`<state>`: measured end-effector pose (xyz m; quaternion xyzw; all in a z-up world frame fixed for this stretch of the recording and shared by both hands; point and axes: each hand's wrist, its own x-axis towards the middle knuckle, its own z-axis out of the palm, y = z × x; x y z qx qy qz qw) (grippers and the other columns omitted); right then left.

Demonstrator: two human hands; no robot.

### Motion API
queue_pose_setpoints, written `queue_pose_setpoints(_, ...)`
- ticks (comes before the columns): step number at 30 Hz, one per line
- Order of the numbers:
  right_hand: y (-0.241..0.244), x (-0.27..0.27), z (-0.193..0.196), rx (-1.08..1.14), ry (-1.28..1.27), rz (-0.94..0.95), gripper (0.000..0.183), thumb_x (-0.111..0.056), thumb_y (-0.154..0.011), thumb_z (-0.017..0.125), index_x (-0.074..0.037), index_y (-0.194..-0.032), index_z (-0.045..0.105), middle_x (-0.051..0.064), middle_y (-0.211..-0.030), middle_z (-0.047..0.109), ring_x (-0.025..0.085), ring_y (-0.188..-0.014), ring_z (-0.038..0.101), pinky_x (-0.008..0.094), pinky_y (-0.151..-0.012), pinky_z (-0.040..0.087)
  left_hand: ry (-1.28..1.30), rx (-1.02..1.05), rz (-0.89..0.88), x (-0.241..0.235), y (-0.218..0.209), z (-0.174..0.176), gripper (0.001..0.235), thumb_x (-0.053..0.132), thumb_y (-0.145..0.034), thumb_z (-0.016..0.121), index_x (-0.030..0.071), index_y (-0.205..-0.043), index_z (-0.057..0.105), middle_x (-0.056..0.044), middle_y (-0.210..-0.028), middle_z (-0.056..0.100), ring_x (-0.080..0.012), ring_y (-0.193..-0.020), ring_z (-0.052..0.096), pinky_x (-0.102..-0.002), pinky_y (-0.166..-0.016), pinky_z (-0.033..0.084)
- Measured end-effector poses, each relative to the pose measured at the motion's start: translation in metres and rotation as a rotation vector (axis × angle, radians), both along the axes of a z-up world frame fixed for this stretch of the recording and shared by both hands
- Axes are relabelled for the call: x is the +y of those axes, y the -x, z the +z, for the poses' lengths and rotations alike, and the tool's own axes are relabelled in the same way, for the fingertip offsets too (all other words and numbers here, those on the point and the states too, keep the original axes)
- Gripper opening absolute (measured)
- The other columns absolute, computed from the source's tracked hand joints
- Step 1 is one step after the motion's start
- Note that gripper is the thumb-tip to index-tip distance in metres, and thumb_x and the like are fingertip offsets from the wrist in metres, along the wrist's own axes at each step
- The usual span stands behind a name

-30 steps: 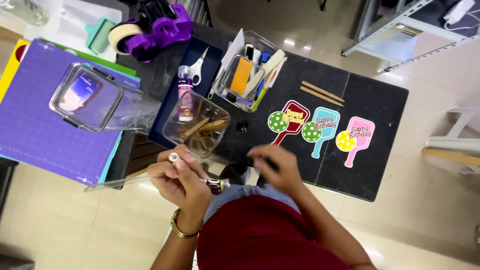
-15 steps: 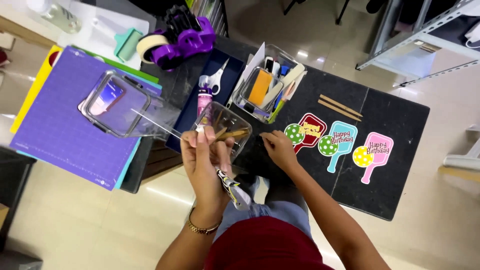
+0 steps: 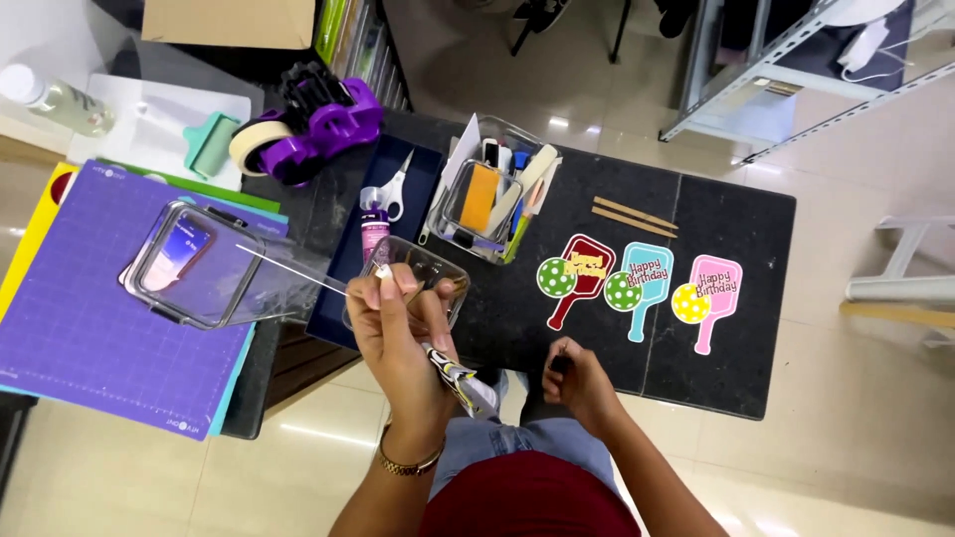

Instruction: Assembling birthday signs by gluing wooden sticks to paper cutouts

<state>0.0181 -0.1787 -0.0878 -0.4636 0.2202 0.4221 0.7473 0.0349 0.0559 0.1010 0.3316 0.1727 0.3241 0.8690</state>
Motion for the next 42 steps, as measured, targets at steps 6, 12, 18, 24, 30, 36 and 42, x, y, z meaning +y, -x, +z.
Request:
queue_pose_setpoints(6,0.009,-0.008,0.060,-0.324,0.208,0.121,0.021,-0.029,-0.108,0.047,-0.011,-0.097,0.047,0.005,-0.073,0.036,0.018,-0.062,0.041,0.032,-0.059,0.036,-0.086,-0.053,-0.080,-0.003,-0.004,0.013,0.014,0.013,-0.111,0.045,0.018,-0.098,0.044,-0.002,-0.098,0.058,-0.0080,-0.043,0.041,-0.036,-0.086,0.054)
queue_pose_setpoints(12,-0.010,-0.015,0.094,-0.668,0.774,0.445,0.031,-0.026,-0.088,0.076,-0.016,-0.117,0.071,0.007,-0.105,0.074,0.022,-0.094,0.070,0.035,-0.083,0.055,-0.223,-0.082,-0.090,-0.010,-0.012,0.009,0.015,0.013,-0.110,0.045,0.019,-0.098,0.039,-0.004,-0.094,0.059,-0.0073,-0.042,0.048,-0.034,-0.085,0.058)
queue_pose_setpoints(18,0.008,-0.011,0.113,-0.549,0.730,0.346,0.038,-0.010,-0.084,0.081,-0.003,-0.117,0.064,0.026,-0.110,0.079,0.043,-0.099,0.077,0.050,-0.083,0.062,-0.454,-0.069,-0.024,-0.019,-0.008,0.016,0.020,0.012,-0.108,0.045,0.015,-0.092,0.033,-0.006,-0.080,0.056,-0.0042,-0.042,0.045,-0.029,-0.071,0.054)
queue_pose_setpoints(24,-0.003,-0.022,0.140,-0.754,0.447,-0.041,0.032,0.012,-0.073,0.082,0.002,-0.099,0.067,0.017,-0.098,0.071,0.026,-0.093,0.068,0.038,-0.080,0.058,-0.551,-0.104,-0.073,-0.032,-0.007,0.028,0.021,0.008,-0.106,0.047,0.013,-0.088,0.036,-0.014,-0.084,0.059,-0.0078,-0.037,0.043,-0.027,-0.050,0.049)
queue_pose_setpoints(30,-0.017,-0.026,0.182,-0.970,0.371,-0.089,0.039,0.020,-0.065,0.081,0.013,-0.101,0.069,0.023,-0.095,0.070,0.029,-0.091,0.072,0.041,-0.081,0.061,-0.835,-0.143,-0.032,-0.044,-0.015,0.036,0.026,0.002,-0.103,0.048,0.010,-0.080,0.040,-0.011,-0.078,0.063,-0.0232,-0.067,0.062,-0.031,-0.064,0.049)
queue_pose_setpoints(36,-0.019,-0.017,0.222,-1.129,0.380,-0.072,0.035,0.015,-0.066,0.080,0.013,-0.099,0.067,0.028,-0.096,0.074,0.035,-0.095,0.077,0.045,-0.084,0.063,-0.960,-0.166,-0.067,-0.049,-0.022,0.021,0.027,0.002,-0.102,0.050,0.009,-0.077,0.042,-0.010,-0.077,0.067,-0.0255,-0.072,0.066,-0.033,-0.068,0.053)
queue_pose_setpoints(42,-0.027,-0.010,0.239,-1.673,0.431,-0.090,0.051,-0.014,-0.064,0.092,0.016,-0.096,0.065,0.029,-0.091,0.075,0.045,-0.089,0.079,0.048,-0.077,0.065,-0.976,-0.214,-0.112,-0.056,-0.031,0.025,0.027,0.002,-0.103,0.049,0.009,-0.078,0.041,-0.012,-0.075,0.067,-0.0270,-0.071,0.064,-0.033,-0.063,0.053)
